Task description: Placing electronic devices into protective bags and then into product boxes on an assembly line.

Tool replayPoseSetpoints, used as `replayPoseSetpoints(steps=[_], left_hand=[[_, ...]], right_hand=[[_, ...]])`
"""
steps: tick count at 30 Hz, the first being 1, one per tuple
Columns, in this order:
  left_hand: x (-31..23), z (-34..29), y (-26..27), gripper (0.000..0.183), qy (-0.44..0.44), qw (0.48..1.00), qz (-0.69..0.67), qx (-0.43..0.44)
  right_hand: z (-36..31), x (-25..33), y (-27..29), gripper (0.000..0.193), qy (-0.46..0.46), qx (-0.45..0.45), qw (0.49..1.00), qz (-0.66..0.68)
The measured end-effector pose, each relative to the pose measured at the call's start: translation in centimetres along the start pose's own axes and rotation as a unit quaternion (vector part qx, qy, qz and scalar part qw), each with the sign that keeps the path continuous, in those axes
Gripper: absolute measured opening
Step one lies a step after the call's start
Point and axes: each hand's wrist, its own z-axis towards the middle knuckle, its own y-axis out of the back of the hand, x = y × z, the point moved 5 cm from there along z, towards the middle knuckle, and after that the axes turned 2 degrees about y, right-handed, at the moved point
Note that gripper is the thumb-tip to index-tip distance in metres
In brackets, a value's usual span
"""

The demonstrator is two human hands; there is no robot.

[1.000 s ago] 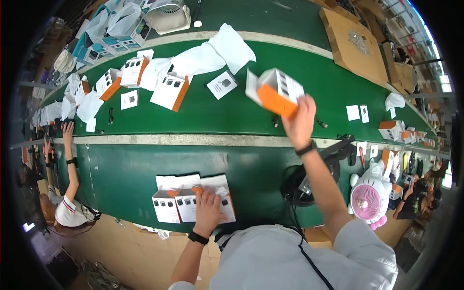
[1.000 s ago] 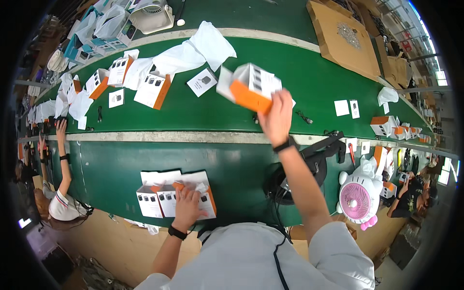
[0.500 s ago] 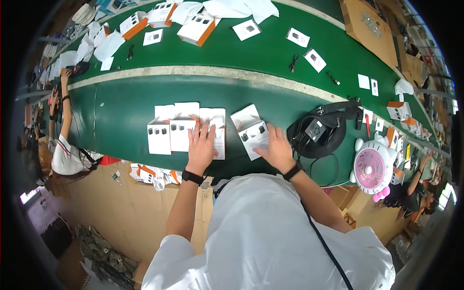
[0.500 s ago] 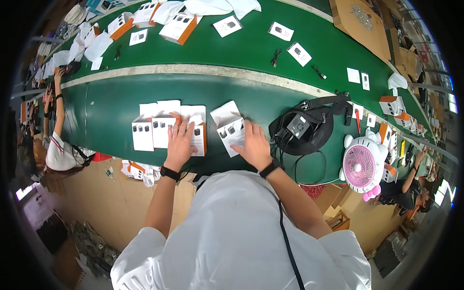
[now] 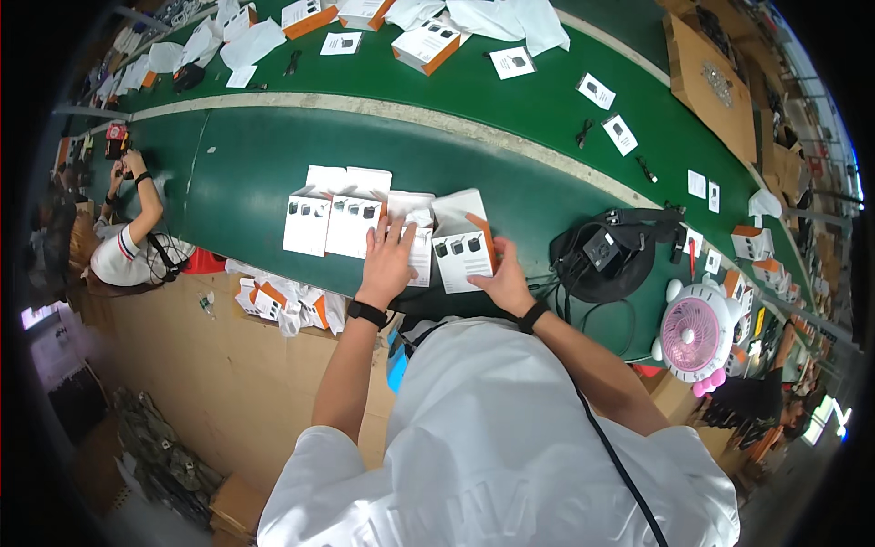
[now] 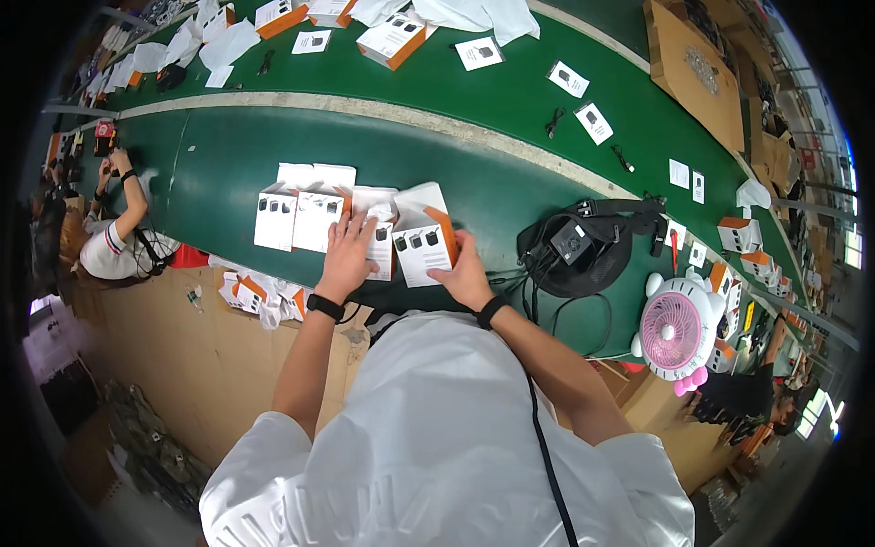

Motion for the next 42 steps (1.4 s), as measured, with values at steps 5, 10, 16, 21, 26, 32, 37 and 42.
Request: replayPoseSetpoints(steps=[5,10,16,21,26,32,37,42], left_hand=[[0.7,-0.4,-0.2,0.089,0.011,1.0,-0.014,0.006],[1.3,0.1,-1.1,0.087,-0.016,1.0,-0.003,-0.027],[1.8,0.3,-1.3,0.088,-0.015,0.999,-0.02,-0.02],[1.3,0.1,-0.3,0.086,-0.008,1.0,-0.01,0.02],[0.6,-0.2,0.2,0.087,-0.013,1.0,-0.019,0.008],[-3.1,-1.8,0.2,0.064,-0.036,0.991,-0.042,-0.122],[-6.0,-1.3,-3.9,0.083,-0.06,0.997,-0.045,-0.016],[-2.6,0.0,-4.9,0.092,-0.038,0.999,0.017,0.003]], right_hand=[[-2.8,10.8,5.5,0.098,0.148,-0.006,0.988,0.04],[-6.4,17.3,10.5,0.082,0.36,-0.043,0.93,0.055],[-6.2,19.1,11.8,0.058,0.161,0.035,0.982,-0.09],[-5.0,15.4,7.7,0.052,0.203,-0.013,0.975,0.095],[1.4,0.5,1.4,0.055,-0.031,-0.009,0.978,0.207],[3.8,-1.8,0.6,0.051,-0.087,0.166,0.971,-0.145],[11.0,1.1,7.9,0.038,0.033,0.023,0.986,-0.161],[22.4,4.0,18.2,0.062,0.063,-0.187,0.967,-0.163]])
